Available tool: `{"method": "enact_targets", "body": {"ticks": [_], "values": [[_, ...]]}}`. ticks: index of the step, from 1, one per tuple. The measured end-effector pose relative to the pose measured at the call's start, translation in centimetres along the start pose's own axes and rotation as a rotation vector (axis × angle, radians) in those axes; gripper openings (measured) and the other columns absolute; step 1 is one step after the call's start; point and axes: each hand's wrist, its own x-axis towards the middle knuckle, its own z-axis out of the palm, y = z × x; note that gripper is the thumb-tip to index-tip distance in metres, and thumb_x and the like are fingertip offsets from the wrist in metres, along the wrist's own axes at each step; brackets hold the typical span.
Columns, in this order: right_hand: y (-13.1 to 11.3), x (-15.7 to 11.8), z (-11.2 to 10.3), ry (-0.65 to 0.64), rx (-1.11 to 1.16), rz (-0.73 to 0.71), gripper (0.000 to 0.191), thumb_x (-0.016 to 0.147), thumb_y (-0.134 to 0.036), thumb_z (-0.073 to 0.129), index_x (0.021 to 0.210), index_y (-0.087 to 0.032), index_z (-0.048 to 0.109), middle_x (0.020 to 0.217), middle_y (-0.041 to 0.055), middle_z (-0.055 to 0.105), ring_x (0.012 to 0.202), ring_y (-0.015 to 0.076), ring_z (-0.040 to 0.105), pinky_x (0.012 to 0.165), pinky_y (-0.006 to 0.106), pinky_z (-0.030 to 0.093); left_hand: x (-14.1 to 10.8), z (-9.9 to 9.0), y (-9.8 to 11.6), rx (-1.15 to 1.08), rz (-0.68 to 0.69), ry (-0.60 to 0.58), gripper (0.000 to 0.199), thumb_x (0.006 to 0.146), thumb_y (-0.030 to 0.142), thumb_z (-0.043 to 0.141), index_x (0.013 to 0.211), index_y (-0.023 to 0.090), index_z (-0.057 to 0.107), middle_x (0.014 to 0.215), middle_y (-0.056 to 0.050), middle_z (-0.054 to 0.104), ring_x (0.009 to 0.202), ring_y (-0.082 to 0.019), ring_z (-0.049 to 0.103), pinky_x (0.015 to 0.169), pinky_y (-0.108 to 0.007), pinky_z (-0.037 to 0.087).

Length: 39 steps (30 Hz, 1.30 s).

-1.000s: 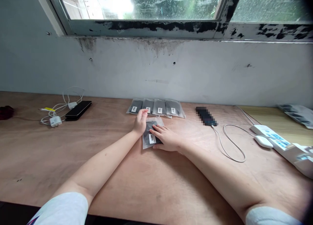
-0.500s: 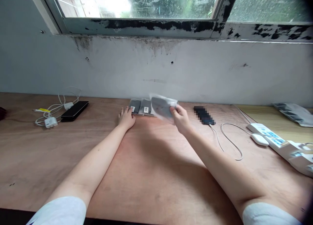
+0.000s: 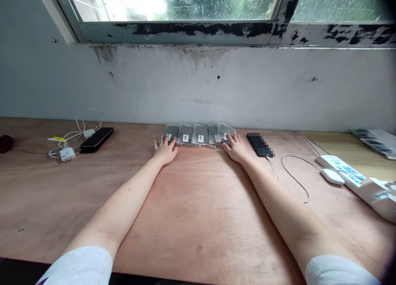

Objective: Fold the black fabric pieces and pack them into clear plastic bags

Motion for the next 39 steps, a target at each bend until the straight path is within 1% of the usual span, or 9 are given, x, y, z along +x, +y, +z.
{"method": "enact_targets", "body": {"ticks": [2, 5, 10, 18, 21, 27, 32, 35, 39], "values": [[-0.1, 0.0, -0.2, -0.020, 0.006, -0.015, 0.077, 0.097, -0.066, 0.038, 0.161, -0.026, 0.024, 0.168, 0.0135, 0.017, 0.155, 0.0399, 0.008, 0.121, 0.060, 0.017, 0.1, 0.0, 0.1, -0.007, -0.003, -0.034, 0.065, 0.099, 0.056, 0.032, 0.158, 0.031, 0.032, 0.169, -0.010, 0.014, 0.154, -0.044, 0.008, 0.116, -0.073, 0.003], [-0.2, 0.1, -0.4, -0.086, 0.027, -0.021, 0.079, 0.096, -0.069, 0.039, 0.161, -0.028, 0.026, 0.168, 0.0149, 0.016, 0.154, 0.0400, 0.012, 0.121, 0.059, 0.020, 0.2, 0.1, 0.1, -0.019, -0.003, -0.053, 0.067, 0.098, 0.060, 0.030, 0.159, 0.031, 0.030, 0.170, -0.009, 0.010, 0.154, -0.046, 0.006, 0.117, -0.072, 0.003], [-0.2, 0.4, -0.8, -0.115, -0.005, -0.073, 0.082, 0.093, -0.072, 0.045, 0.159, -0.025, 0.032, 0.166, 0.0178, 0.022, 0.153, 0.0383, 0.019, 0.121, 0.056, 0.024, 0.4, 0.2, 0.0, -0.028, -0.008, -0.069, 0.068, 0.098, 0.062, 0.031, 0.159, 0.032, 0.030, 0.170, -0.008, 0.009, 0.154, -0.045, 0.005, 0.118, -0.069, 0.007], [-1.4, 0.9, -0.9, -0.096, -0.030, -0.125, 0.084, 0.088, -0.074, 0.052, 0.156, -0.026, 0.038, 0.160, 0.0151, 0.036, 0.144, 0.0365, 0.040, 0.116, 0.048, 0.035, 1.2, 0.3, 0.3, -0.024, 0.037, -0.089, 0.066, 0.096, 0.064, 0.032, 0.156, 0.034, 0.037, 0.171, -0.007, 0.007, 0.154, -0.046, 0.002, 0.116, -0.072, 0.001], [-2.5, 1.1, -0.6, -0.108, -0.035, -0.119, 0.085, 0.088, -0.075, 0.051, 0.156, -0.026, 0.037, 0.162, 0.0154, 0.034, 0.144, 0.0367, 0.040, 0.115, 0.049, 0.035, 1.4, 0.2, 0.7, -0.031, 0.057, -0.103, 0.068, 0.095, 0.067, 0.031, 0.154, 0.035, 0.040, 0.171, -0.006, 0.006, 0.153, -0.047, 0.002, 0.117, -0.070, 0.002], [-5.0, 1.4, 0.5, -0.126, -0.034, -0.114, 0.088, 0.087, -0.079, 0.047, 0.157, -0.028, 0.034, 0.163, 0.0143, 0.032, 0.148, 0.0338, 0.034, 0.117, 0.046, 0.031, 1.4, 0.0, 1.8, -0.014, 0.085, -0.128, 0.076, 0.092, 0.076, 0.029, 0.154, 0.035, 0.038, 0.171, -0.007, 0.005, 0.153, -0.047, 0.004, 0.118, -0.069, 0.004], [-5.8, 1.3, 1.1, -0.086, -0.052, -0.096, 0.084, 0.090, -0.076, 0.045, 0.158, -0.029, 0.031, 0.163, 0.0149, 0.030, 0.148, 0.0349, 0.033, 0.117, 0.049, 0.029, 1.1, -0.1, 2.0, 0.002, 0.068, -0.090, 0.064, 0.097, 0.066, 0.026, 0.152, 0.036, 0.041, 0.170, -0.008, 0.009, 0.154, -0.044, 0.011, 0.116, -0.072, 0.007], [-5.8, 1.1, 1.2, -0.052, -0.061, -0.074, 0.086, 0.089, -0.075, 0.049, 0.159, -0.028, 0.029, 0.163, 0.0155, 0.030, 0.144, 0.0357, 0.038, 0.115, 0.049, 0.032, 0.8, -0.3, 2.0, 0.005, 0.052, -0.064, 0.057, 0.100, 0.056, 0.025, 0.151, 0.036, 0.043, 0.170, -0.008, 0.014, 0.153, -0.042, 0.015, 0.114, -0.076, 0.009], [-5.6, 0.9, 1.3, 0.019, -0.091, -0.031, 0.079, 0.091, -0.070, 0.049, 0.155, -0.027, 0.035, 0.159, 0.0143, 0.038, 0.140, 0.0351, 0.044, 0.113, 0.049, 0.033, 0.4, -0.4, 2.0, 0.016, 0.038, -0.016, 0.053, 0.101, 0.049, 0.026, 0.145, 0.033, 0.051, 0.168, -0.009, 0.023, 0.151, -0.041, 0.023, 0.113, -0.077, 0.009]]}}
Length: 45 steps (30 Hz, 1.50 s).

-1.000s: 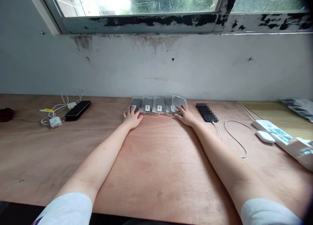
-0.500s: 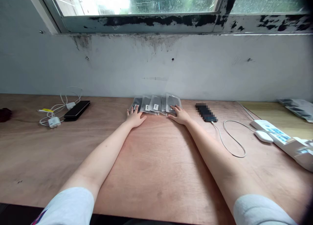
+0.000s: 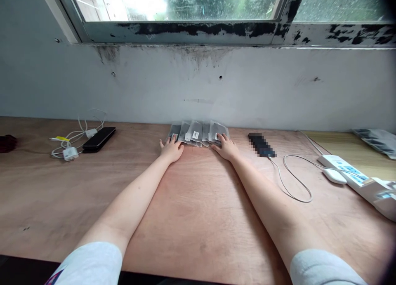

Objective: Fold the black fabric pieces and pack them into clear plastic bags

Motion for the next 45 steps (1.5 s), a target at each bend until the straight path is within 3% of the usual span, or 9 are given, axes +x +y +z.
{"method": "enact_targets", "body": {"ticks": [5, 11, 18, 25, 32, 34, 36, 40, 45], "values": [[0.9, 0.2, 0.2, 0.046, -0.011, 0.097, 0.065, 0.098, -0.063, 0.040, 0.149, -0.024, 0.046, 0.156, 0.0140, 0.044, 0.142, 0.0358, 0.040, 0.115, 0.053, 0.029, -0.6, -0.2, -0.6, -0.001, -0.065, 0.015, 0.050, 0.100, 0.046, 0.028, 0.140, 0.035, 0.056, 0.166, -0.006, 0.027, 0.149, -0.040, 0.027, 0.113, -0.076, 0.011], [1.4, 0.3, 0.2, -0.027, 0.010, 0.103, 0.062, 0.102, -0.048, 0.037, 0.156, -0.018, 0.038, 0.163, 0.0184, 0.031, 0.150, 0.0360, 0.027, 0.119, 0.051, 0.026, -0.9, -0.4, -1.0, -0.019, -0.149, 0.057, 0.049, 0.099, 0.042, 0.029, 0.137, 0.033, 0.060, 0.164, -0.006, 0.032, 0.148, -0.040, 0.029, 0.113, -0.075, 0.015], [1.1, 0.0, 0.2, 0.036, 0.012, 0.138, 0.062, 0.101, -0.051, 0.039, 0.154, -0.020, 0.040, 0.166, 0.0149, 0.023, 0.155, 0.0367, 0.009, 0.122, 0.057, 0.014, -1.9, -1.6, 0.4, 0.113, -0.113, -0.020, 0.051, 0.099, 0.048, 0.032, 0.134, 0.023, 0.060, 0.161, -0.018, 0.033, 0.145, -0.045, 0.032, 0.114, -0.070, 0.017], [1.0, 0.0, 0.4, 0.047, 0.012, 0.136, 0.058, 0.100, -0.051, 0.040, 0.150, -0.020, 0.045, 0.165, 0.0157, 0.027, 0.154, 0.0350, 0.016, 0.121, 0.057, 0.019, -5.1, -6.3, 4.0, 0.283, -0.108, -0.374, 0.065, 0.100, 0.055, 0.033, 0.148, 0.013, 0.048, 0.152, -0.030, 0.042, 0.133, -0.044, 0.050, 0.103, -0.054, 0.041], [0.8, -0.1, 0.1, 0.059, 0.029, 0.135, 0.056, 0.100, -0.049, 0.041, 0.147, -0.020, 0.048, 0.163, 0.0159, 0.030, 0.153, 0.0340, 0.020, 0.120, 0.055, 0.021, -9.8, -10.6, 8.3, 0.216, 0.216, -0.630, 0.064, 0.091, 0.068, 0.043, 0.100, 0.015, 0.079, 0.105, -0.023, 0.074, 0.102, -0.041, 0.069, 0.088, -0.048, 0.051], [0.9, -0.1, 0.2, 0.072, 0.029, 0.123, 0.056, 0.100, -0.049, 0.042, 0.146, -0.020, 0.050, 0.163, 0.0160, 0.032, 0.152, 0.0339, 0.022, 0.120, 0.054, 0.022, -9.0, -11.1, 7.4, 0.092, 0.210, -0.575, 0.063, 0.090, 0.069, 0.043, 0.097, 0.018, 0.079, 0.101, -0.019, 0.075, 0.091, -0.036, 0.071, 0.082, -0.044, 0.053], [1.0, -0.1, 0.2, 0.083, 0.030, 0.115, 0.055, 0.100, -0.050, 0.043, 0.145, -0.020, 0.051, 0.162, 0.0151, 0.033, 0.152, 0.0329, 0.023, 0.120, 0.052, 0.023, -7.2, -10.9, 5.6, 0.017, 0.123, -0.368, 0.062, 0.097, 0.061, 0.031, 0.100, 0.019, 0.077, 0.103, -0.015, 0.075, 0.093, -0.033, 0.071, 0.085, -0.042, 0.053], [1.0, -0.1, 0.4, 0.094, 0.026, 0.104, 0.054, 0.099, -0.050, 0.043, 0.144, -0.021, 0.051, 0.162, 0.0141, 0.033, 0.151, 0.0317, 0.024, 0.119, 0.052, 0.024, -3.4, -8.6, 1.2, 0.056, -0.043, 0.044, 0.057, 0.101, 0.047, 0.030, 0.137, 0.011, 0.056, 0.140, -0.021, 0.057, 0.134, -0.036, 0.050, 0.107, -0.046, 0.042], [1.0, 0.0, 0.5, 0.087, 0.028, 0.093, 0.055, 0.099, -0.051, 0.043, 0.144, -0.021, 0.050, 0.162, 0.0151, 0.032, 0.151, 0.0323, 0.023, 0.119, 0.053, 0.023, -1.9, -5.2, -2.0, 0.055, 0.002, -0.274, 0.097, 0.090, 0.075, 0.037, 0.160, 0.010, 0.020, 0.168, -0.019, 0.007, 0.155, -0.040, 0.002, 0.122, -0.056, 0.017]]}}
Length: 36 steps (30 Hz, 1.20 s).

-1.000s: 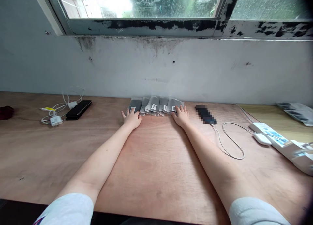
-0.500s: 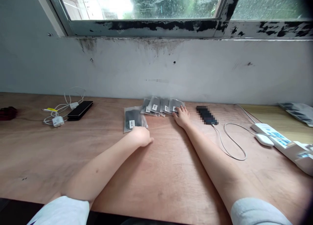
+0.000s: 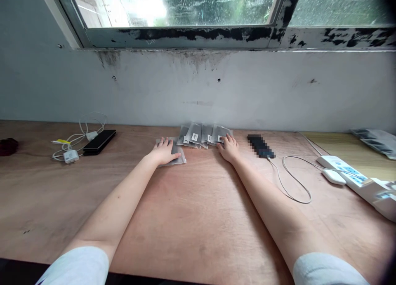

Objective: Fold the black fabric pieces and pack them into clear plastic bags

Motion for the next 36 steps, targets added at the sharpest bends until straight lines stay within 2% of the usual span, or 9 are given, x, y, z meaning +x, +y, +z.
{"method": "enact_targets", "body": {"ticks": [2, 6, 9, 12, 15, 19, 24, 31, 36], "values": [[0.0, 0.0, 0.1, -0.003, 0.003, -0.004, 0.055, 0.099, -0.051, 0.043, 0.145, -0.021, 0.049, 0.162, 0.0153, 0.032, 0.151, 0.0323, 0.023, 0.119, 0.054, 0.023, 0.2, 0.6, -0.3, -0.023, -0.010, -0.108, 0.105, 0.086, 0.081, 0.037, 0.162, 0.011, 0.015, 0.169, -0.018, 0.001, 0.155, -0.040, -0.001, 0.122, -0.058, 0.016], [-0.1, 0.1, 0.1, -0.005, -0.006, -0.005, 0.055, 0.098, -0.049, 0.046, 0.145, -0.021, 0.049, 0.162, 0.0154, 0.033, 0.151, 0.0331, 0.024, 0.118, 0.054, 0.024, -0.3, 0.0, -0.3, 0.000, -0.003, -0.160, 0.108, 0.082, 0.080, 0.045, 0.161, 0.012, 0.017, 0.169, -0.016, 0.004, 0.156, -0.039, 0.003, 0.120, -0.057, 0.023], [-0.2, 0.2, 0.1, -0.009, -0.004, -0.006, 0.054, 0.098, -0.048, 0.046, 0.145, -0.021, 0.049, 0.161, 0.0151, 0.034, 0.151, 0.0333, 0.025, 0.118, 0.053, 0.025, -1.6, -1.8, 0.4, 0.054, 0.039, -0.218, 0.104, 0.073, 0.075, 0.063, 0.153, 0.013, 0.040, 0.163, -0.021, 0.030, 0.150, -0.042, 0.028, 0.112, -0.048, 0.039], [-0.3, 0.2, 0.1, -0.014, -0.002, -0.009, 0.054, 0.098, -0.049, 0.046, 0.144, -0.021, 0.050, 0.161, 0.0149, 0.034, 0.151, 0.0332, 0.025, 0.118, 0.054, 0.025, -3.9, -3.9, 1.7, 0.089, 0.102, -0.314, 0.083, 0.068, 0.068, 0.071, 0.132, 0.016, 0.062, 0.138, -0.021, 0.061, 0.119, -0.039, 0.063, 0.091, -0.040, 0.053], [-0.2, 0.2, 0.0, -0.007, -0.002, -0.016, 0.054, 0.097, -0.048, 0.046, 0.144, -0.020, 0.050, 0.161, 0.0157, 0.034, 0.150, 0.0331, 0.025, 0.118, 0.053, 0.024, -6.7, -4.6, 3.8, 0.111, 0.193, -0.386, 0.062, 0.067, 0.064, 0.074, 0.110, 0.019, 0.073, 0.116, -0.017, 0.073, 0.099, -0.037, 0.071, 0.082, -0.038, 0.054], [-0.6, -0.3, -0.4, 0.059, 0.015, -0.034, 0.050, 0.097, -0.042, 0.048, 0.141, -0.019, 0.052, 0.158, 0.0160, 0.038, 0.147, 0.0326, 0.030, 0.117, 0.051, 0.027, -9.5, -2.3, 6.6, -0.034, 0.439, -0.258, 0.080, 0.060, 0.064, 0.080, 0.128, 0.023, 0.066, 0.143, -0.018, 0.059, 0.129, -0.042, 0.056, 0.102, -0.044, 0.047], [-2.2, -3.7, -2.0, 0.189, 0.140, -0.133, 0.036, 0.098, -0.035, 0.044, 0.126, -0.017, 0.059, 0.136, 0.0161, 0.056, 0.130, 0.0302, 0.047, 0.111, 0.046, 0.039, -9.5, 1.6, 9.0, -0.122, 0.595, -0.140, 0.109, 0.067, 0.071, 0.075, 0.157, 0.024, 0.034, 0.166, -0.019, 0.020, 0.153, -0.044, 0.014, 0.121, -0.062, 0.016], [-4.9, -12.4, -4.7, -0.075, 0.349, -0.411, 0.027, 0.099, -0.033, 0.050, 0.124, -0.027, 0.058, 0.129, 0.0113, 0.058, 0.119, 0.0294, 0.055, 0.102, 0.051, 0.049, -6.8, 3.5, 10.7, -0.254, 0.634, -0.083, 0.109, 0.078, 0.082, 0.057, 0.162, 0.023, 0.019, 0.168, -0.016, 0.003, 0.154, -0.041, -0.004, 0.122, -0.065, 0.005], [-4.5, -12.3, -5.8, -0.188, 0.342, -0.501, 0.034, 0.093, -0.034, 0.061, 0.127, -0.027, 0.057, 0.135, 0.0122, 0.054, 0.126, 0.0305, 0.052, 0.106, 0.053, 0.046, -5.9, 4.8, 11.6, -0.334, 0.657, 0.048, 0.093, 0.089, 0.077, 0.045, 0.161, 0.024, 0.023, 0.169, -0.012, 0.008, 0.156, -0.035, -0.001, 0.125, -0.060, 0.003]]}}
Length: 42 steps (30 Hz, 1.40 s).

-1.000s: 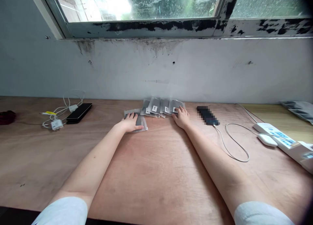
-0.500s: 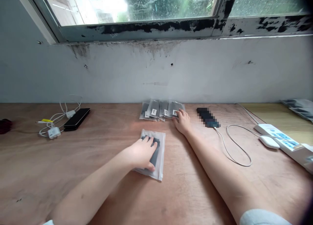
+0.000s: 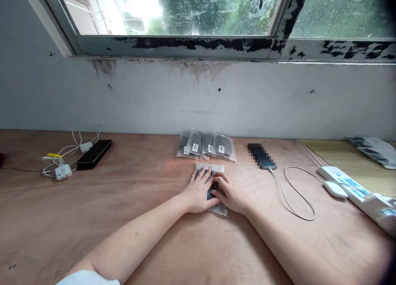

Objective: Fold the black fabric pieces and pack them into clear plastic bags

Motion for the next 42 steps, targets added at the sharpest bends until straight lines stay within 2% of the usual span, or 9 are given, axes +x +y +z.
{"method": "enact_targets", "body": {"ticks": [6, 10, 12, 18, 23, 27, 31, 37, 42], "values": [[1.7, 0.4, -2.0, -0.162, 0.083, -0.109, 0.076, 0.084, -0.066, 0.067, 0.144, -0.024, 0.048, 0.154, 0.0168, 0.040, 0.141, 0.0346, 0.041, 0.114, 0.051, 0.039, -0.1, -0.2, -0.5, -0.017, 0.025, -0.013, 0.113, 0.076, 0.090, 0.047, 0.161, 0.020, 0.023, 0.169, -0.014, 0.008, 0.156, -0.039, 0.000, 0.125, -0.062, 0.003], [1.7, 0.3, -1.9, -0.183, 0.067, -0.124, 0.089, 0.078, -0.074, 0.067, 0.147, -0.023, 0.045, 0.158, 0.0191, 0.037, 0.144, 0.0367, 0.038, 0.115, 0.054, 0.035, -0.3, -0.5, -0.5, -0.031, 0.028, -0.005, 0.083, 0.096, 0.074, 0.029, 0.161, 0.023, 0.024, 0.169, -0.011, 0.011, 0.157, -0.032, 0.000, 0.126, -0.059, 0.004], [1.7, 0.4, -1.7, -0.183, 0.046, -0.138, 0.100, 0.071, -0.078, 0.071, 0.149, -0.021, 0.044, 0.158, 0.0208, 0.036, 0.144, 0.0388, 0.037, 0.116, 0.057, 0.032, -0.3, -0.4, -0.5, -0.025, 0.016, 0.009, 0.071, 0.102, 0.065, 0.023, 0.160, 0.024, 0.027, 0.169, -0.008, 0.013, 0.157, -0.030, 0.002, 0.126, -0.057, 0.006], [1.9, 0.6, -1.4, -0.242, 0.029, -0.173, 0.121, 0.059, -0.079, 0.078, 0.156, -0.019, 0.035, 0.162, 0.0217, 0.030, 0.149, 0.0394, 0.029, 0.119, 0.058, 0.026, 0.1, 0.3, -0.1, 0.040, -0.027, 0.065, 0.067, 0.100, 0.054, 0.043, 0.157, 0.020, 0.036, 0.168, -0.010, 0.020, 0.157, -0.031, 0.007, 0.127, -0.055, 0.010], [1.8, 0.7, -1.2, -0.260, 0.039, -0.206, 0.121, 0.059, -0.075, 0.081, 0.157, -0.023, 0.034, 0.165, 0.0196, 0.022, 0.151, 0.0408, 0.022, 0.119, 0.060, 0.024, -0.3, 0.0, 0.0, 0.064, -0.037, 0.056, 0.059, 0.100, 0.053, 0.043, 0.153, 0.025, 0.044, 0.168, -0.008, 0.022, 0.156, -0.031, 0.009, 0.126, -0.055, 0.013], [1.4, 0.7, -0.7, -0.237, 0.054, -0.258, 0.115, 0.063, -0.074, 0.080, 0.156, -0.023, 0.036, 0.166, 0.0187, 0.022, 0.150, 0.0409, 0.024, 0.119, 0.058, 0.025, -1.3, -0.5, -0.2, 0.104, -0.065, 0.037, 0.058, 0.102, 0.053, 0.040, 0.155, 0.029, 0.039, 0.169, -0.005, 0.017, 0.157, -0.031, 0.009, 0.125, -0.057, 0.015], [1.1, 0.4, -0.3, -0.230, 0.042, -0.300, 0.116, 0.068, -0.074, 0.076, 0.160, -0.023, 0.028, 0.166, 0.0189, 0.022, 0.150, 0.0406, 0.027, 0.119, 0.059, 0.024, -1.8, -0.7, -0.6, 0.159, -0.084, 0.038, 0.057, 0.102, 0.049, 0.041, 0.156, 0.030, 0.037, 0.168, -0.005, 0.021, 0.156, -0.031, 0.012, 0.123, -0.059, 0.018], [1.2, 0.2, -0.1, -0.209, 0.024, -0.288, 0.117, 0.072, -0.071, 0.076, 0.162, -0.022, 0.019, 0.165, 0.0196, 0.023, 0.150, 0.0399, 0.027, 0.118, 0.059, 0.025, -1.6, -0.7, -0.4, 0.266, -0.029, 0.136, 0.056, 0.093, 0.038, 0.055, 0.147, 0.023, 0.051, 0.160, -0.011, 0.040, 0.151, -0.033, 0.027, 0.124, -0.060, 0.016], [1.6, 0.3, -0.1, -0.222, 0.070, -0.305, 0.122, 0.069, -0.070, 0.078, 0.163, -0.024, 0.015, 0.166, 0.0185, 0.022, 0.150, 0.0400, 0.026, 0.119, 0.060, 0.023, -1.5, -0.1, -0.2, 0.271, 0.004, 0.162, 0.059, 0.093, 0.030, 0.050, 0.150, 0.014, 0.046, 0.161, -0.014, 0.037, 0.152, -0.031, 0.026, 0.126, -0.054, 0.016]]}}
